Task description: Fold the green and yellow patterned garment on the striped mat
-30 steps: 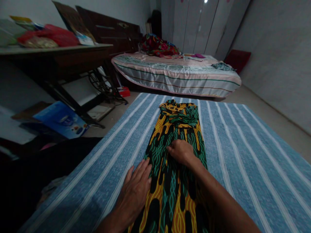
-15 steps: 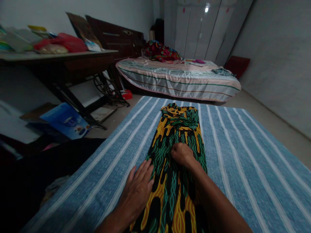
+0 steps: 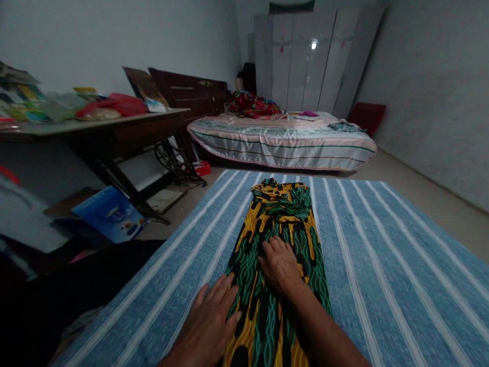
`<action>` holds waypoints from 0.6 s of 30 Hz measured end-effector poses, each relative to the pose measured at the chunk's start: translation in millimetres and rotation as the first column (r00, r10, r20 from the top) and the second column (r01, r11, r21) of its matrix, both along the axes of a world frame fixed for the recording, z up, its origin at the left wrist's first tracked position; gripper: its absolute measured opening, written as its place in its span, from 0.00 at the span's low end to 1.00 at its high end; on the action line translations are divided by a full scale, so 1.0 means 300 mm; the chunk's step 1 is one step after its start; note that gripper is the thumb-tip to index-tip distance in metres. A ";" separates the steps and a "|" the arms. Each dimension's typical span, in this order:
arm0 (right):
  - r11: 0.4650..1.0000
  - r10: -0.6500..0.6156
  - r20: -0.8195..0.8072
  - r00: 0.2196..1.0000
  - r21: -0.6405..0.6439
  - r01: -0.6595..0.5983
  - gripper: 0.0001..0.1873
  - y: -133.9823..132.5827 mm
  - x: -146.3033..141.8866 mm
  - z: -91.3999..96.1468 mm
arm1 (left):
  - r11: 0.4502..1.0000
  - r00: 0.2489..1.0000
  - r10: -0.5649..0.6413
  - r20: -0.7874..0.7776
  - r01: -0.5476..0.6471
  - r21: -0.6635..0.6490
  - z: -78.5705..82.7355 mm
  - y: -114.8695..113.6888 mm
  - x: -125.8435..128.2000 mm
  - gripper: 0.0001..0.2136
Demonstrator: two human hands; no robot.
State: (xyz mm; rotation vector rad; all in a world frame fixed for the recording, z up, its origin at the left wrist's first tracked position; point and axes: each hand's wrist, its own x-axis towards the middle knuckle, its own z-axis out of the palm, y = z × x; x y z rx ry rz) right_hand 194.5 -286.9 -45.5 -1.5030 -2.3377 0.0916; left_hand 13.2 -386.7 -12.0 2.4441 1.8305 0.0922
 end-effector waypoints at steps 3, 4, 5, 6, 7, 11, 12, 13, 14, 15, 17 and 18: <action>0.999 -0.017 -0.024 1.000 0.031 0.017 0.18 0.001 -0.003 -0.016 | 0.997 0.998 0.031 0.054 -0.035 0.071 0.048 0.125 0.052 0.16; 0.999 -0.025 -0.035 0.999 0.046 0.026 0.18 0.000 -0.005 -0.020 | 0.995 0.997 0.014 0.081 -0.021 0.093 0.050 0.173 0.071 0.16; 0.998 -0.031 -0.047 0.998 0.060 0.034 0.18 -0.001 -0.006 -0.025 | 0.995 0.995 0.006 0.100 -0.016 0.103 0.043 0.220 0.088 0.17; 0.996 -0.038 -0.057 0.998 0.074 0.042 0.18 -0.001 -0.008 -0.030 | 0.995 0.994 0.011 0.104 -0.021 0.095 0.028 0.262 0.101 0.18; 0.995 -0.043 -0.065 0.997 0.087 0.048 0.18 -0.002 -0.009 -0.035 | 0.996 0.995 0.025 0.101 -0.033 0.082 0.008 0.296 0.110 0.19; 0.989 -0.068 -0.076 0.995 0.124 0.077 0.17 0.002 -0.013 -0.051 | 0.997 0.997 0.060 0.057 -0.063 0.044 -0.079 0.347 0.103 0.23; 0.989 -0.069 -0.077 0.995 0.128 0.079 0.16 0.003 -0.014 -0.051 | 0.997 0.997 0.065 0.045 -0.067 0.045 -0.091 0.344 0.097 0.23; 0.988 -0.070 -0.079 0.994 0.129 0.079 0.16 0.005 -0.015 -0.051 | 0.996 0.997 0.070 0.034 -0.071 0.048 -0.098 0.338 0.092 0.23; 0.989 -0.070 -0.083 0.994 0.128 0.080 0.16 0.006 -0.016 -0.049 | 0.996 0.997 0.072 0.024 -0.073 0.049 -0.099 0.332 0.089 0.24; 0.989 -0.068 -0.090 0.994 0.123 0.079 0.16 0.007 -0.016 -0.047 | 0.996 0.997 0.073 0.017 -0.074 0.048 -0.096 0.327 0.086 0.24; 0.991 -0.068 -0.106 0.992 0.109 0.079 0.15 0.009 -0.018 -0.043 | 0.997 0.998 0.070 0.008 -0.070 0.035 -0.080 0.326 0.087 0.24; 0.992 -0.068 -0.114 0.991 0.102 0.080 0.15 0.009 -0.018 -0.042 | 0.997 0.998 0.070 0.007 -0.070 0.028 -0.068 0.331 0.090 0.23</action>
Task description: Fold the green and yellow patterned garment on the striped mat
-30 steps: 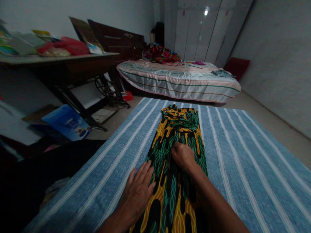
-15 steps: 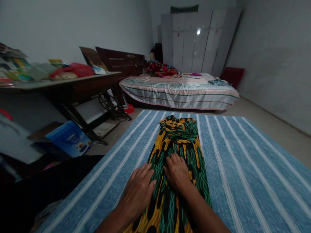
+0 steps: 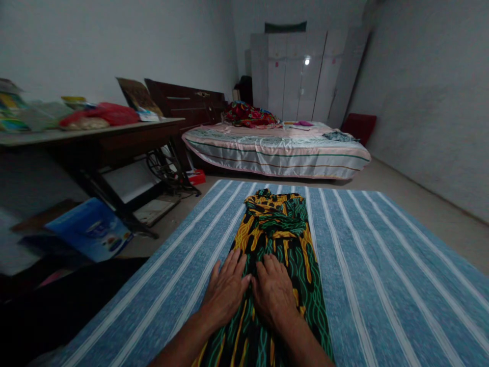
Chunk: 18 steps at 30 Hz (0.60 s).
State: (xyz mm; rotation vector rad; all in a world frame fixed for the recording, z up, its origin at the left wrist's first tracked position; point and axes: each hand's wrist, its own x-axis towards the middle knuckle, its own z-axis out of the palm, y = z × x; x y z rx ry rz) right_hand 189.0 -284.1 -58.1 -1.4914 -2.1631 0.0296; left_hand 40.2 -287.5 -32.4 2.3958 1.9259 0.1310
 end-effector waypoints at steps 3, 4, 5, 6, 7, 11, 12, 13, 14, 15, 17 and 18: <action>1.000 0.001 -0.017 1.000 -0.015 -0.001 0.16 -0.001 -0.003 0.001 | 0.999 1.000 0.022 0.014 -0.022 0.029 0.042 0.045 0.018 0.20; 1.000 -0.004 -0.019 1.000 -0.017 0.003 0.16 -0.001 -0.005 0.001 | 0.998 0.999 0.031 0.027 -0.033 0.057 0.054 0.070 0.027 0.18; 1.000 -0.011 -0.021 1.000 -0.016 0.011 0.16 -0.002 -0.006 0.001 | 0.996 0.998 0.031 0.045 -0.035 0.086 0.061 0.100 0.037 0.18; 1.000 -0.019 -0.022 1.000 -0.014 0.018 0.17 -0.002 -0.008 0.000 | 0.994 0.998 0.018 0.066 -0.026 0.111 0.064 0.133 0.046 0.17; 1.000 -0.026 -0.023 0.999 -0.010 0.026 0.17 -0.003 -0.010 -0.002 | 0.993 0.996 -0.008 0.086 -0.002 0.120 0.060 0.167 0.055 0.17; 0.999 -0.038 -0.030 0.999 0.023 0.038 0.17 -0.003 -0.015 -0.017 | 0.996 0.992 -0.047 0.114 0.038 0.078 0.003 0.277 0.072 0.21; 0.999 -0.036 -0.035 0.999 0.034 0.037 0.17 -0.004 -0.015 -0.024 | 0.997 0.993 -0.038 0.112 0.030 0.069 -0.015 0.291 0.070 0.22; 0.998 -0.037 -0.044 0.998 0.045 0.039 0.17 -0.004 -0.016 -0.031 | 0.998 0.993 -0.032 0.111 0.025 0.063 -0.030 0.300 0.068 0.24; 0.998 -0.035 -0.056 0.998 0.055 0.038 0.17 -0.005 -0.015 -0.037 | 0.998 0.993 -0.032 0.110 0.025 0.061 -0.043 0.304 0.064 0.25; 0.998 -0.027 -0.072 0.997 0.063 0.032 0.16 -0.005 -0.012 -0.041 | 0.998 0.993 -0.037 0.111 0.030 0.062 -0.053 0.304 0.060 0.25; 0.997 -0.006 -0.115 0.993 0.075 0.015 0.16 0.000 -0.001 -0.037 | 0.997 0.993 -0.044 0.112 0.037 0.061 -0.065 0.299 0.052 0.26; 0.997 -0.001 -0.141 0.990 0.083 0.012 0.16 0.009 0.010 -0.027 | 0.997 0.993 -0.047 0.112 0.040 0.061 -0.067 0.296 0.051 0.27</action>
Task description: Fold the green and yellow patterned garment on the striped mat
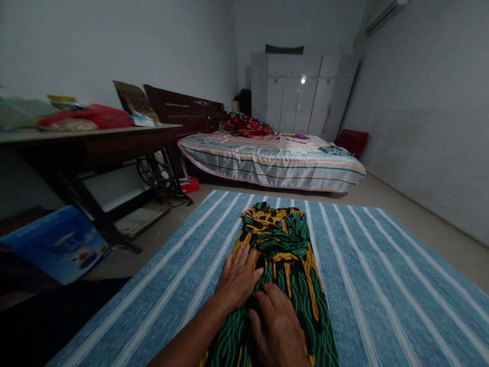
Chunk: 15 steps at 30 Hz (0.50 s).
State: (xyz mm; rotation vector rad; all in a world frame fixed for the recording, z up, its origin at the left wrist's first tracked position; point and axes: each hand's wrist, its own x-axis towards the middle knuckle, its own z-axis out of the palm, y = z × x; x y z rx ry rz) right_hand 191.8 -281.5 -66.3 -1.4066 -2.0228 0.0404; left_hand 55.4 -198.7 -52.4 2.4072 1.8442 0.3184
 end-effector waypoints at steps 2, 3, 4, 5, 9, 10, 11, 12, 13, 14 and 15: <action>1.000 -0.009 -0.046 0.999 0.010 0.009 0.16 0.033 0.032 0.036 | 1.000 1.000 0.001 -0.002 -0.001 -0.003 0.006 -0.002 0.002 0.27; 1.000 -0.025 -0.062 0.998 0.016 0.026 0.16 0.059 0.055 0.059 | 1.000 1.000 0.005 -0.006 -0.005 -0.006 0.015 0.000 0.005 0.28; 0.999 -0.047 -0.069 0.997 0.009 0.047 0.16 0.091 0.081 0.082 | 1.000 1.000 0.006 -0.013 -0.006 -0.009 0.028 0.006 0.010 0.27; 0.998 -0.067 -0.061 0.996 -0.004 0.067 0.17 0.129 0.111 0.105 | 1.000 1.000 0.003 -0.024 -0.003 -0.010 0.046 0.014 0.017 0.27; 0.962 -0.259 0.038 0.965 -0.080 0.262 0.19 0.311 0.245 0.140 | 1.000 0.999 0.026 -0.030 -0.026 0.011 0.113 0.077 0.039 0.17; 0.944 -0.302 0.073 0.950 -0.119 0.309 0.20 0.355 0.276 0.132 | 0.998 0.999 0.053 -0.008 -0.052 0.030 0.117 0.097 0.040 0.16; 0.924 -0.335 0.109 0.936 -0.157 0.349 0.20 0.396 0.303 0.119 | 0.996 0.997 0.072 0.018 -0.073 0.056 0.113 0.116 0.040 0.15; 0.907 -0.352 0.143 0.925 -0.191 0.375 0.21 0.431 0.326 0.102 | 0.993 0.996 0.080 0.042 -0.083 0.084 0.101 0.133 0.038 0.14; 0.894 -0.358 0.167 0.919 -0.222 0.388 0.23 0.461 0.343 0.084 | 0.990 0.995 0.075 0.059 -0.081 0.112 0.083 0.148 0.036 0.14; 0.887 -0.347 0.184 0.920 -0.256 0.385 0.24 0.485 0.355 0.065 | 0.989 0.996 0.060 0.066 -0.069 0.131 0.061 0.158 0.033 0.14; 0.884 -0.325 0.189 0.927 -0.288 0.368 0.23 0.504 0.363 0.049 | 0.989 0.997 0.042 0.065 -0.051 0.141 0.040 0.165 0.030 0.15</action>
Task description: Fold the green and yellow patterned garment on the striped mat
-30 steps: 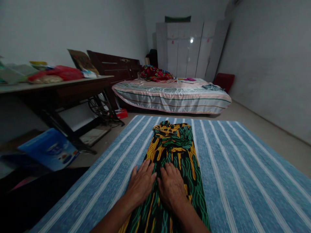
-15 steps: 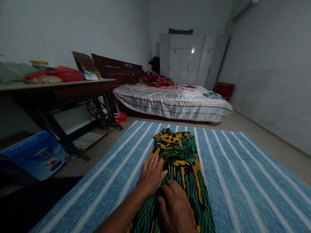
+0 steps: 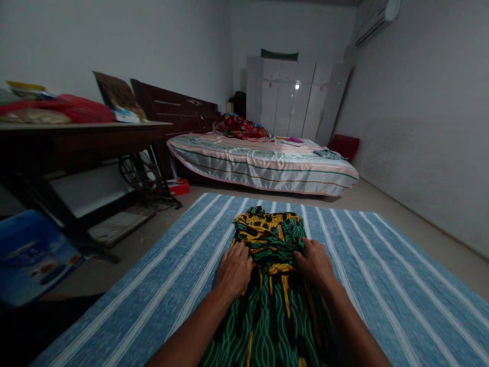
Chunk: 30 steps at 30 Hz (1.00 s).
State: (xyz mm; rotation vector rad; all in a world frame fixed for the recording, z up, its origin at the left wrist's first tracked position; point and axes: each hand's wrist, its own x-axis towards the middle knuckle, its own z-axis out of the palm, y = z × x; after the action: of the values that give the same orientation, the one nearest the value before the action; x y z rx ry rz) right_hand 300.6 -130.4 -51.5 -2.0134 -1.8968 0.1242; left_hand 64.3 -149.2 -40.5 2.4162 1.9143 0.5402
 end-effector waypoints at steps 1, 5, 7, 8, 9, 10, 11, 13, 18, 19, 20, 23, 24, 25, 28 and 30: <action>0.999 0.026 -0.014 1.000 -0.028 -0.027 0.22 0.013 0.003 -0.012 | 1.000 1.000 -0.014 -0.004 0.014 0.005 -0.019 0.003 -0.002 0.16; 0.998 0.056 -0.148 0.987 0.036 -0.052 0.14 0.022 -0.011 -0.004 | 1.000 1.000 -0.012 -0.028 0.012 -0.010 -0.048 -0.001 -0.002 0.17; 0.991 0.041 -0.350 0.936 0.134 0.007 0.13 0.014 -0.021 0.025 | 0.999 0.999 0.006 -0.039 -0.008 -0.036 -0.042 -0.004 -0.001 0.18; 0.985 0.055 -0.483 0.874 0.172 0.033 0.14 0.009 -0.025 0.041 | 0.998 0.999 0.018 -0.044 -0.020 -0.052 -0.038 -0.004 0.000 0.19; 0.979 0.084 -0.610 0.788 0.197 0.048 0.14 0.006 -0.028 0.055 | 0.997 0.998 0.030 -0.048 -0.034 -0.069 -0.035 -0.004 -0.001 0.19; 0.975 0.115 -0.714 0.691 0.213 0.057 0.15 0.003 -0.030 0.068 | 0.995 0.998 0.041 -0.053 -0.045 -0.084 -0.034 -0.004 -0.002 0.20; 0.974 0.135 -0.790 0.599 0.215 0.065 0.16 0.002 -0.031 0.078 | 0.994 0.997 0.047 -0.058 -0.053 -0.098 -0.033 -0.004 -0.003 0.21; 0.981 0.120 -0.878 0.464 0.177 0.080 0.18 0.003 -0.032 0.088 | 0.991 0.996 0.052 -0.067 -0.060 -0.123 -0.033 -0.005 -0.006 0.22; 0.989 0.004 -0.976 0.216 0.036 0.145 0.18 0.002 -0.041 0.091 | 0.989 0.995 0.047 -0.092 -0.059 -0.138 -0.013 0.004 0.002 0.23; 0.986 -0.012 -0.983 0.183 0.019 0.164 0.18 -0.001 -0.044 0.092 | 0.990 0.993 0.038 -0.111 -0.052 -0.128 -0.004 0.012 0.005 0.22; 0.985 -0.021 -0.986 0.167 0.008 0.173 0.18 -0.004 -0.046 0.094 | 0.992 0.991 0.027 -0.134 -0.043 -0.116 0.003 0.021 0.009 0.21; 0.989 -0.008 -0.967 0.255 0.029 0.144 0.17 -0.014 -0.034 0.095 | 0.998 0.986 0.011 -0.164 -0.022 -0.062 0.012 0.051 0.016 0.17; 0.992 -0.012 -0.937 0.350 0.032 0.121 0.15 -0.016 -0.023 0.094 | 0.999 0.989 0.021 -0.146 -0.026 -0.034 0.010 0.058 0.017 0.16; 0.994 -0.032 -0.871 0.491 0.022 0.104 0.14 -0.018 -0.010 0.093 | 0.999 0.992 0.036 -0.118 -0.037 -0.007 0.006 0.062 0.016 0.15; 0.990 -0.136 -0.343 0.929 -0.018 0.138 0.12 -0.017 0.015 0.094 | 0.998 0.997 0.060 -0.040 -0.059 0.029 -0.008 0.062 0.012 0.14; 0.989 -0.151 0.026 0.988 -0.002 0.151 0.15 -0.003 -0.008 0.106 | 0.998 0.998 0.057 -0.013 -0.056 0.017 -0.011 0.056 0.009 0.13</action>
State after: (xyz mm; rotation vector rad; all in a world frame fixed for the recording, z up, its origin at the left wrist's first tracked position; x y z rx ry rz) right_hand 298.2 -131.3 -19.6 -2.1622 -1.7521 0.0630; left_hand 67.0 -132.5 -43.7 2.3886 1.9969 0.5452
